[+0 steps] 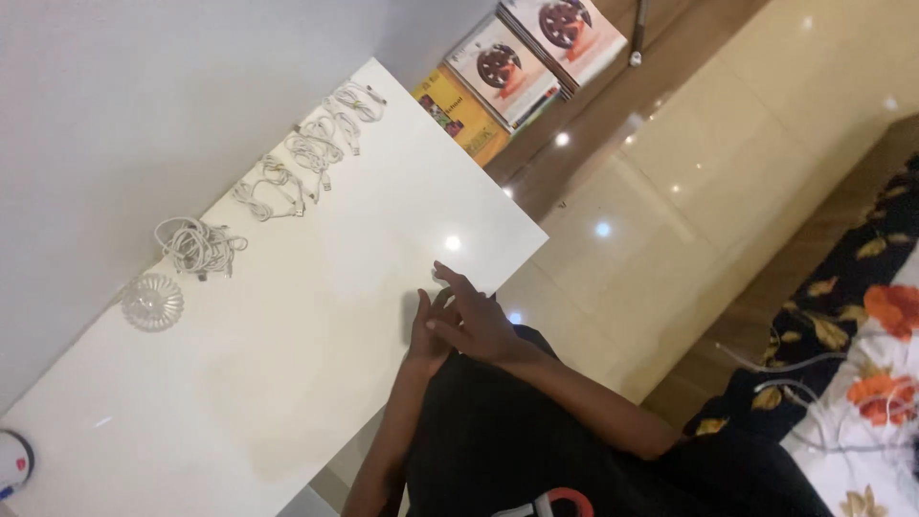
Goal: Organizing various personal items including a handheld vacuum, cables, and toiletries by moving them from a bed to a desk.
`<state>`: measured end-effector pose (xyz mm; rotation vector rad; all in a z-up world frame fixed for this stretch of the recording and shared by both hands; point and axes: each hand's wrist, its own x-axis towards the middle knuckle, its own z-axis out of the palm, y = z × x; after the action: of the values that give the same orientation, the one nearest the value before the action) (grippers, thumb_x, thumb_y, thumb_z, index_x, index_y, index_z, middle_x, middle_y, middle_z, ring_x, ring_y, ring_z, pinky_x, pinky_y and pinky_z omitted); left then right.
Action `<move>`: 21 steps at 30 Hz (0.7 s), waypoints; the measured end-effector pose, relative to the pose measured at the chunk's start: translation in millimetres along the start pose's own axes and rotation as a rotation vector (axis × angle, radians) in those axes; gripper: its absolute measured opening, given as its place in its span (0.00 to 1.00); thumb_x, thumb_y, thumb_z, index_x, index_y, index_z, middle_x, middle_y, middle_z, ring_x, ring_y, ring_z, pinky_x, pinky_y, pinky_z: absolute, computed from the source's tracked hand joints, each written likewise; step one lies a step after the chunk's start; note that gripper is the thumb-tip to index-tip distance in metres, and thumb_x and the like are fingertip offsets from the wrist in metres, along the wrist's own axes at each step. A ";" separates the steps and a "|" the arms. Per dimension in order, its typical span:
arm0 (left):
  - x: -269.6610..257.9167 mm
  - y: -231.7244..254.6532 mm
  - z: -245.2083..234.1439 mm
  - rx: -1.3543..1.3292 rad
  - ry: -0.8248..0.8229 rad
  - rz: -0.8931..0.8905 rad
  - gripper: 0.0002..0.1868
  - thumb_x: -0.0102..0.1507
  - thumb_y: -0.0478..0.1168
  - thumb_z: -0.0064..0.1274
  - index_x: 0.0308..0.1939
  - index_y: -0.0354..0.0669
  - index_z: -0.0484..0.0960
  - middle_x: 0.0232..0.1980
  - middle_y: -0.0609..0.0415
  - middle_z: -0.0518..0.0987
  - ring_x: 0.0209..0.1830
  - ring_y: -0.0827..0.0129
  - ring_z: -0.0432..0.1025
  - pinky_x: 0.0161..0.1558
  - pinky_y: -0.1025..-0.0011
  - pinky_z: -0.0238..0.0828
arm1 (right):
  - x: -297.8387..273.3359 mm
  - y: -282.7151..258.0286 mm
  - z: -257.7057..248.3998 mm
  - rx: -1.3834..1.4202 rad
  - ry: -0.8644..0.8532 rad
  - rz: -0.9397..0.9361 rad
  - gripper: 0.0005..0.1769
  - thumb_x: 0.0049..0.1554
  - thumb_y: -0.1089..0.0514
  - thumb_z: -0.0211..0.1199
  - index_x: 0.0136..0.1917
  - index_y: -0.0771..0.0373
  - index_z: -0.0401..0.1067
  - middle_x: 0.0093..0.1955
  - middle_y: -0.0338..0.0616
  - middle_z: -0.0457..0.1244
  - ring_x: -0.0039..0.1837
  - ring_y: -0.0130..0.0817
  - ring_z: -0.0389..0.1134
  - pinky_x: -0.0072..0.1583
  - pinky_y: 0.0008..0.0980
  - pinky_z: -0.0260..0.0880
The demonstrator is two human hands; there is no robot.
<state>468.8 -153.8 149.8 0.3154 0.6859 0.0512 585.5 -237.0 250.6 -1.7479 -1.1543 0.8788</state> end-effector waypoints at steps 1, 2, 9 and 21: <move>-3.1 10.5 7.8 0.015 -0.009 -0.034 0.45 0.65 0.74 0.19 0.75 0.49 0.59 0.74 0.43 0.69 0.75 0.52 0.61 0.73 0.55 0.57 | -2.3 10.6 2.9 0.003 0.029 0.024 0.46 0.57 0.53 0.68 0.79 0.67 0.48 0.69 0.53 0.62 0.44 0.35 0.73 0.49 0.35 0.72; -11.9 13.2 13.2 0.043 -0.106 -0.049 0.47 0.66 0.75 0.19 0.75 0.47 0.60 0.74 0.43 0.69 0.73 0.53 0.62 0.72 0.57 0.57 | -13.4 21.1 9.8 -0.031 0.026 0.036 0.41 0.59 0.51 0.67 0.77 0.65 0.52 0.72 0.54 0.59 0.48 0.38 0.73 0.51 0.35 0.74; 121.3 -186.1 -127.5 0.172 -0.322 0.039 0.27 0.80 0.54 0.39 0.51 0.26 0.64 0.49 0.46 0.67 0.54 0.55 0.61 0.61 0.51 0.59 | -104.4 120.8 53.7 -0.224 0.446 0.139 0.27 0.65 0.53 0.62 0.75 0.61 0.63 0.68 0.48 0.63 0.62 0.49 0.70 0.61 0.42 0.73; 157.1 13.9 -61.6 2.154 0.333 1.189 0.46 0.68 0.63 0.49 0.83 0.53 0.48 0.87 0.53 0.41 0.87 0.54 0.37 0.80 0.40 0.30 | -238.5 193.3 66.0 0.472 0.963 0.843 0.38 0.63 0.54 0.64 0.77 0.66 0.47 0.63 0.50 0.61 0.56 0.37 0.69 0.52 0.34 0.72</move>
<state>552.5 -100.4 12.6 2.8085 0.5168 0.5081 516.2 -486.0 72.3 -1.8611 0.4221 0.5366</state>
